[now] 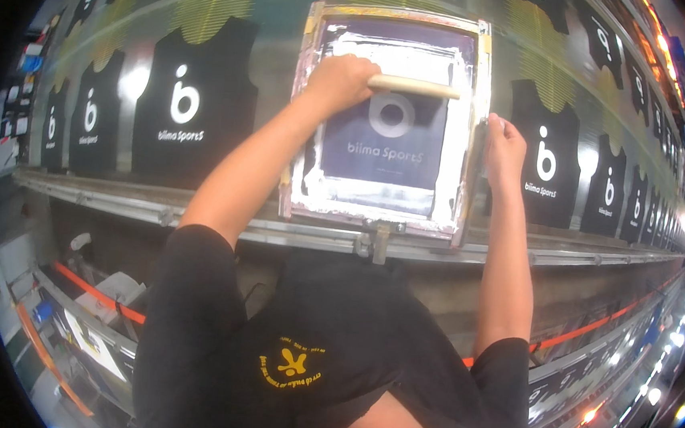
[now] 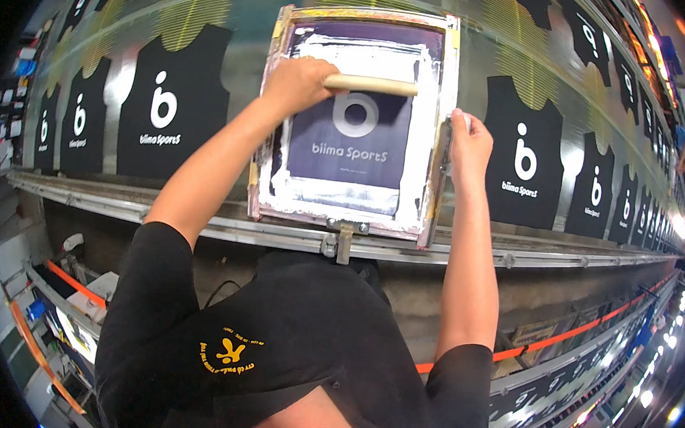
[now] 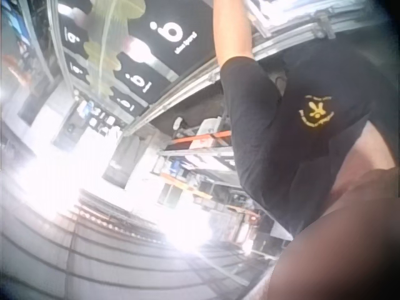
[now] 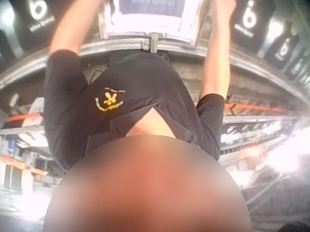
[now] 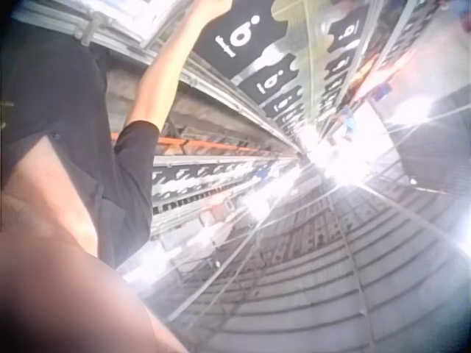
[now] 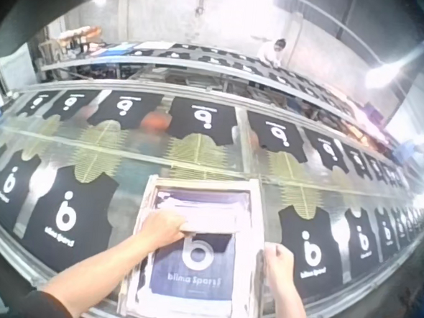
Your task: The person uses a squeegee to spread white ink across a screen printing frame over a black t-shirt, repeatedly pulling the squeegee back and forth to transfer the design. The t-shirt remains on a flat printing table throughout the process.
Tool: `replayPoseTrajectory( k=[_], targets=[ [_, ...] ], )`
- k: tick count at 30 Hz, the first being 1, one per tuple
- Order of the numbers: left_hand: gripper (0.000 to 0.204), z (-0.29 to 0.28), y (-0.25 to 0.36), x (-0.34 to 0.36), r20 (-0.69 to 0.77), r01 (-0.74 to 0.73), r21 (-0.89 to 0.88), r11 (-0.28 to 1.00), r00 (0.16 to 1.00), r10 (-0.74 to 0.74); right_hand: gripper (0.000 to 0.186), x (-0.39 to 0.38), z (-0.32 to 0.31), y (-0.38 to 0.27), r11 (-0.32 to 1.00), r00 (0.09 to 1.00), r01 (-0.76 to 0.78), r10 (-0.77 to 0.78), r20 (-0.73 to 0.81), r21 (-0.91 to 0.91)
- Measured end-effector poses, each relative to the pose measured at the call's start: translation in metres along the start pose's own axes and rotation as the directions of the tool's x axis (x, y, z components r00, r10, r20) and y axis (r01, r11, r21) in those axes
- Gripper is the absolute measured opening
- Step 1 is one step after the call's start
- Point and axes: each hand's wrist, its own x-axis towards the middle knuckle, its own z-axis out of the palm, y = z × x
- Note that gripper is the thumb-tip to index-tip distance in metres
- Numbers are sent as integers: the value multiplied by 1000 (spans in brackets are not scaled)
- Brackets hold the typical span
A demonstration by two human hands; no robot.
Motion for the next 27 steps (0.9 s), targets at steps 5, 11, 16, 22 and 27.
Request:
replayPoseTrajectory(
  k=[5,11,16,22,27],
  targets=[
    [32,11,82,-126,-116,17,14,1000,993,-15,39,0,-5,-9,998,999,14,-16,32,68],
    [64,-11,150,-216,-80,68,-11,998,994,-69,35,-4,9,-9,993,992,114,-115,-54,-18],
    [45,-41,102,-236,-176,-27,-102,994,984,9,37,-17,41,-5,954,958,280,-270,-100,111],
    [63,-112,-19,-300,73,139,-108,984,989,-131,29,-64,196,21,922,928,367,-355,-112,124],
    [60,-184,-134,-366,178,184,-67,981,969,-170,27,-117,348,45,963,979,199,-188,-73,179]
  ],
)
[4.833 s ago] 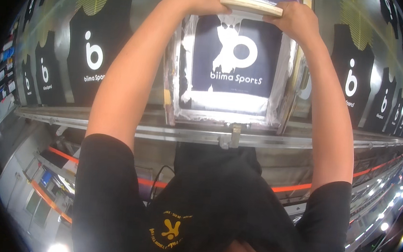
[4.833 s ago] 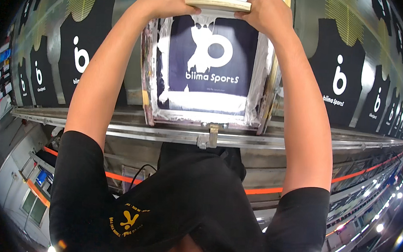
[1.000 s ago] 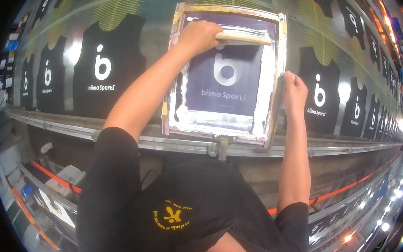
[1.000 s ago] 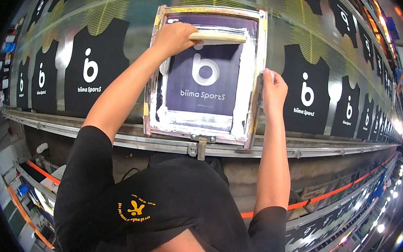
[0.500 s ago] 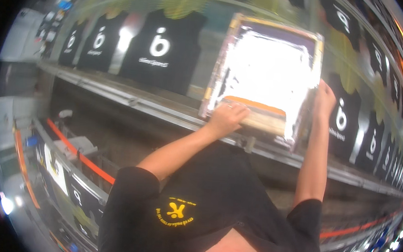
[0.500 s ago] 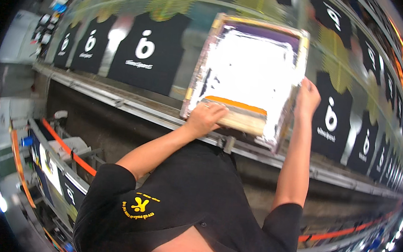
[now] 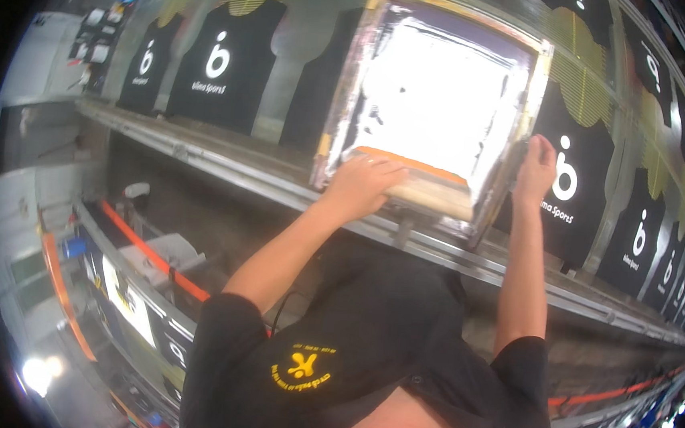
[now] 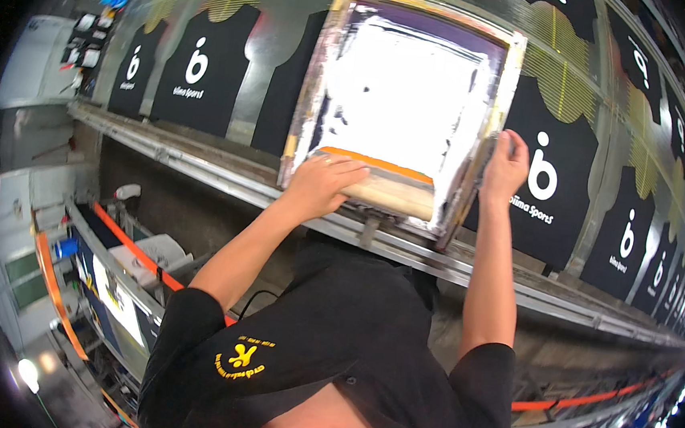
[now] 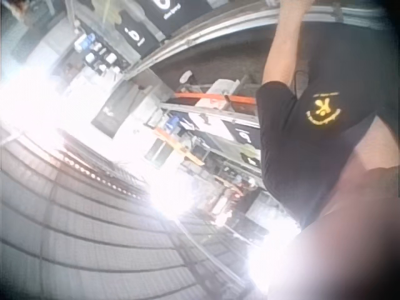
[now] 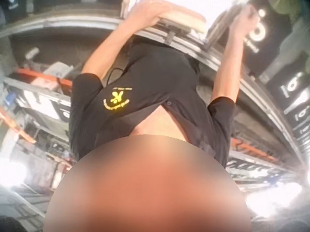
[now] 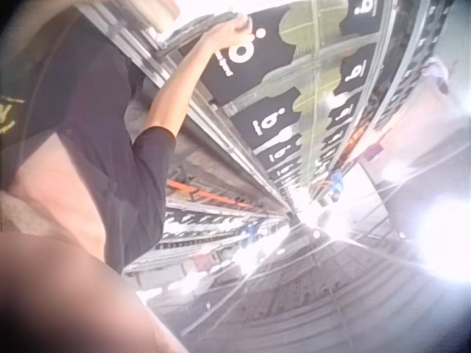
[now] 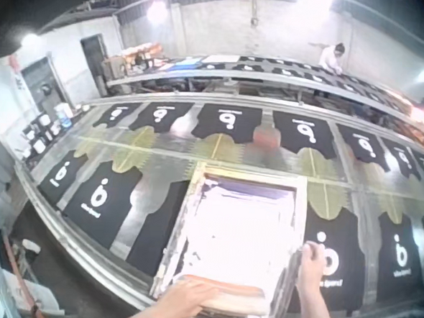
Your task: The person uses a squeegee to spread white ink across a screen printing frame over a black t-shirt, repeatedly pulling the squeegee back and forth to transfer the design. The t-shirt remains on a flat printing table throughout the process.
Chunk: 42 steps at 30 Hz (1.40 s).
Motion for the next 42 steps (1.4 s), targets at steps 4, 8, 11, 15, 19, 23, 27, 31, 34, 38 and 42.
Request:
replayPoseTrajectory(
  k=[4,8,11,15,19,23,27,31,34,38,42],
  targets=[
    [57,-51,-67,-35,54,-21,27,999,998,19,29,-50,84,-21,997,997,-73,73,-8,-30],
    [54,-99,-103,6,-8,-75,43,996,997,76,37,-62,123,-34,987,998,-57,59,6,-148],
    [42,-111,-131,68,59,3,64,998,998,-6,45,-66,123,-36,943,998,-64,60,-25,-328],
    [23,-138,-177,170,247,30,98,995,968,-53,46,-68,130,-37,891,996,-83,71,-45,-446],
    [30,-146,-206,245,260,-5,104,995,965,-23,44,-71,135,-38,884,991,-130,108,-75,-449],
    [35,-123,-237,285,351,-89,59,994,934,63,44,-70,128,-32,903,988,-156,149,-49,-401],
    [45,-126,-252,291,355,-99,134,986,934,45,52,-43,116,-29,782,995,75,-103,-9,-619],
    [54,-141,-250,284,427,35,222,974,895,-130,71,29,191,-114,703,825,558,-525,208,-441],
    [52,-145,-239,278,387,77,149,986,913,-130,58,78,238,-149,607,692,543,68,718,-580],
    [52,-135,-236,278,320,18,158,987,945,-69,44,76,257,-125,266,742,632,61,667,-728],
    [52,-127,-231,257,345,52,210,976,931,-124,37,38,246,-115,291,794,576,24,608,-764]
  ],
)
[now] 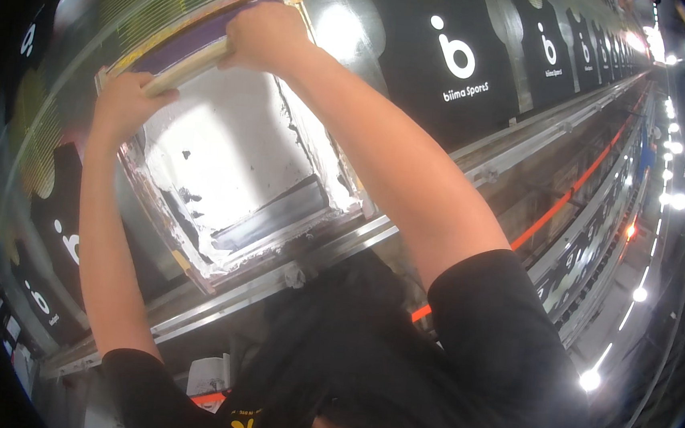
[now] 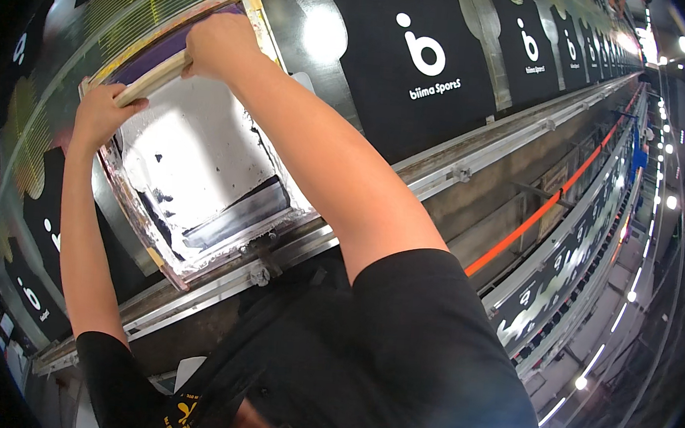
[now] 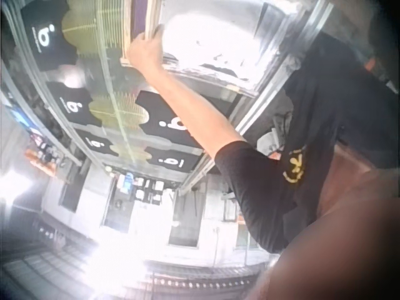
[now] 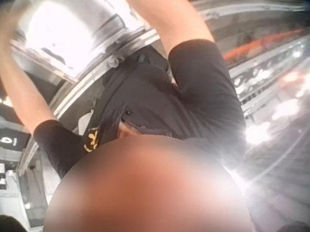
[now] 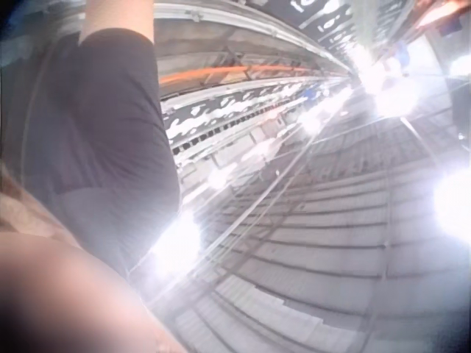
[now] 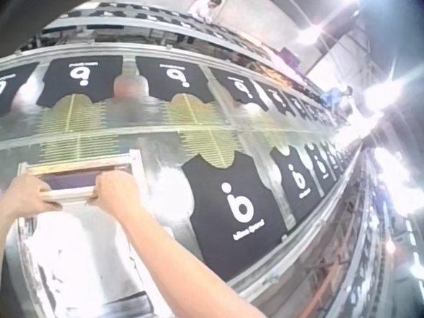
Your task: The person uses a squeegee to spread white ink across a screen printing frame over a black t-shirt, repeatedly pulling the squeegee back and forth to transfer the design. The t-shirt remains on a flat printing table throughout the process.
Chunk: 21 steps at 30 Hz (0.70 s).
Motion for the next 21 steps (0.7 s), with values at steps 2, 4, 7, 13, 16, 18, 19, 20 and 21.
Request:
replayPoseTrajectory(
  k=[2,4,7,13,16,18,19,20,21],
  targets=[
    [50,4,14,-19,88,75,28,997,993,-77,36,-26,7,-2,1000,1000,21,-21,13,20],
    [46,35,9,-49,58,-7,-16,1000,998,8,36,-59,21,-10,997,997,66,-67,23,28],
    [42,56,38,-113,108,57,-83,995,993,-48,38,-126,37,-15,989,990,130,-126,-64,67],
    [27,108,85,-233,-64,29,-6,1000,998,-29,23,-256,72,-34,967,952,237,-213,-220,93],
    [31,117,87,-252,-114,45,-21,999,992,-47,24,-270,82,-43,953,920,285,-244,-306,99],
    [33,118,87,-255,-124,42,-22,999,991,-44,25,-267,80,-46,956,911,284,-243,-334,79],
    [26,112,82,-256,-148,-25,-33,999,989,20,25,-263,75,-44,953,932,284,-250,-260,103],
    [23,93,84,-244,39,17,-37,999,999,-16,26,-256,62,-41,953,950,278,-254,-184,119],
    [21,74,86,-238,233,70,-36,997,971,-60,27,-248,50,-42,952,961,273,-261,-97,141]
  ],
)
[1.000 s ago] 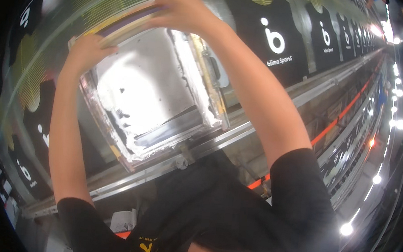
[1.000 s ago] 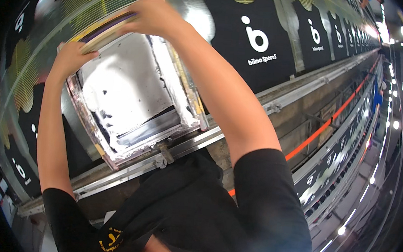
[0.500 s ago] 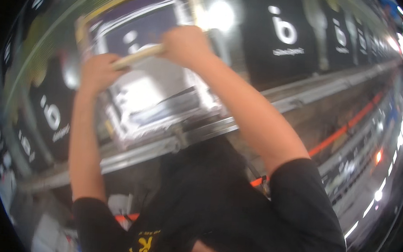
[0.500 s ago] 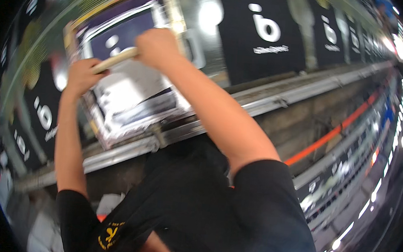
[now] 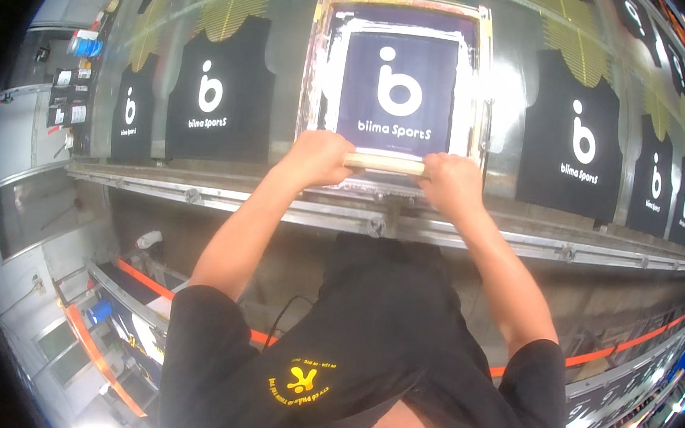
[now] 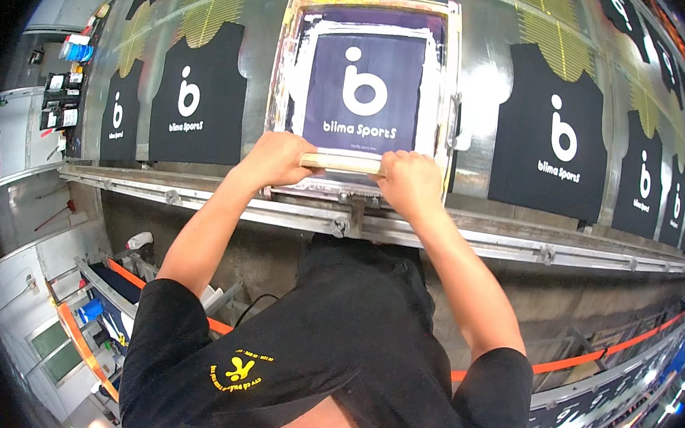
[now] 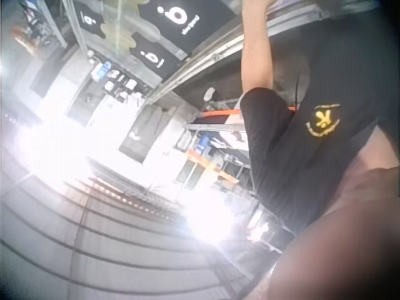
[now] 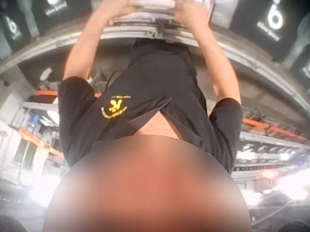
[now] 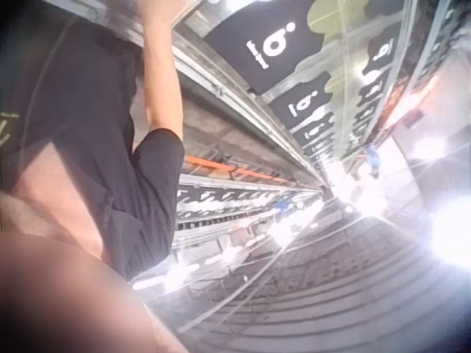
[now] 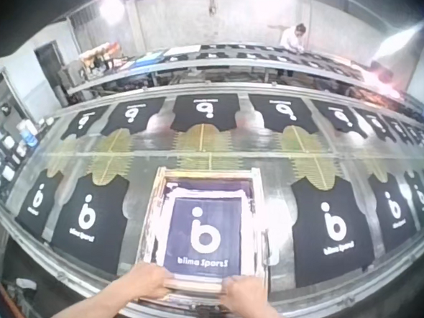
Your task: The person uses a squeegee to spread white ink across a screen printing frame over a black t-shirt, repeatedly pulling the squeegee back and forth to transfer the design. The t-shirt remains on a flat printing table throughout the process.
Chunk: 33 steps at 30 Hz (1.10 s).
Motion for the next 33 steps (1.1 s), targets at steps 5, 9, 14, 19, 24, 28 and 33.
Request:
replayPoseTrajectory(
  k=[5,9,14,19,24,28,33],
  targets=[
    [31,-68,-32,67,-145,-14,56,998,989,22,30,97,-45,22,997,997,-59,56,-55,-47],
    [39,-130,-62,159,-186,-42,108,993,981,62,35,198,-54,67,978,986,-169,169,-8,-120],
    [48,-141,-94,231,-198,-56,115,992,977,78,43,266,-40,105,954,974,-198,217,65,-224],
    [51,-137,-93,226,-190,-85,82,993,977,99,44,261,-36,96,928,955,-251,284,87,-275],
    [49,-97,-74,182,-225,-20,104,994,973,43,34,207,-21,74,945,967,-229,248,58,-234],
    [44,-44,-44,107,-98,-2,25,1000,995,4,30,114,2,42,964,988,-149,152,-2,-221],
    [31,23,-17,20,-181,-29,-16,999,983,26,13,11,30,4,987,990,-27,4,-143,-156]
  ],
)
